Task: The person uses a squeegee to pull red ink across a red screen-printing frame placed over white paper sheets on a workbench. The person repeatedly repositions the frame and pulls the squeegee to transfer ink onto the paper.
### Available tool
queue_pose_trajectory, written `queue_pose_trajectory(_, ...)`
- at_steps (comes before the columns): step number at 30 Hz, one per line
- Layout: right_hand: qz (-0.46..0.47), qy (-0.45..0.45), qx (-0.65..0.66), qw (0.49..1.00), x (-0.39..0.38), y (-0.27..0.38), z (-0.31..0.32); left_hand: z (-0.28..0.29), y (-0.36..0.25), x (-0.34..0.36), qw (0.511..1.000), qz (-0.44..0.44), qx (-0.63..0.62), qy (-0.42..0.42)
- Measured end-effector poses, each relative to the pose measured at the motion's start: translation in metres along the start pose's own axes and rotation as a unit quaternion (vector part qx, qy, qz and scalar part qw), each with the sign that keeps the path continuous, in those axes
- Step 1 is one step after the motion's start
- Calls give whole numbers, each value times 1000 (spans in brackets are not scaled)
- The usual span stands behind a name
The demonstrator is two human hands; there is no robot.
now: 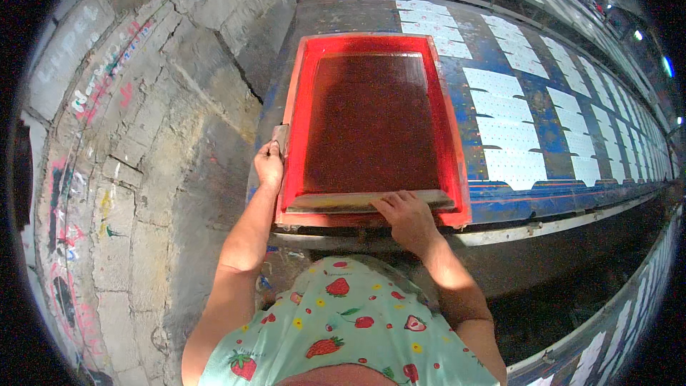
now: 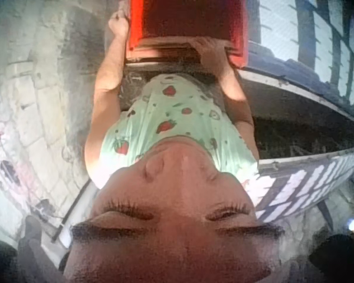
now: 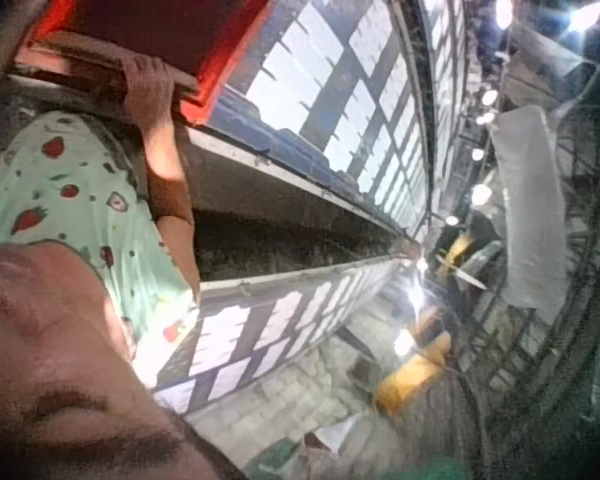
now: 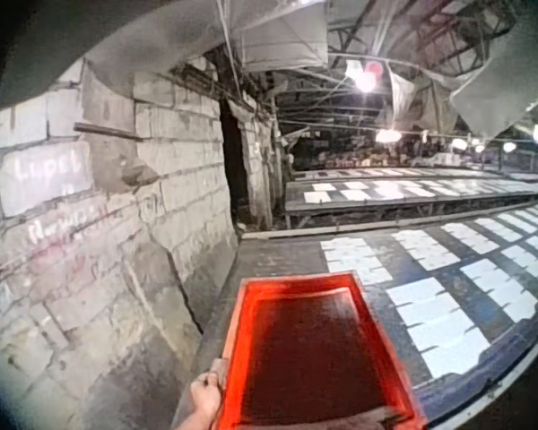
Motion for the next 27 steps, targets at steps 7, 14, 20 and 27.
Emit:
queue_pose_trajectory(7,-82,199,-107,971,73,17,-33,2,-24,23,995,0,25,101)
queue_pose_trajectory(14,-147,218,-94,960,68,24,-14,-10,-60,66,962,-91,193,169)
queue_pose_trajectory(20,-137,125,-103,977,44,49,-27,-53,-70,76,912,-216,329,117)
queue_pose_trajectory(27,-71,54,-131,987,75,2,-52,-59,-62,71,896,-249,357,93)
Point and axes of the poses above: each hand's wrist, its own x-axis towards the middle knuckle, its own z-axis out of the back of the hand, y = z × x, the point moved 4 cm from there along x, towards the middle knuckle, and after that the axes turned 9 degrees about -y, right-handed, at the moved point
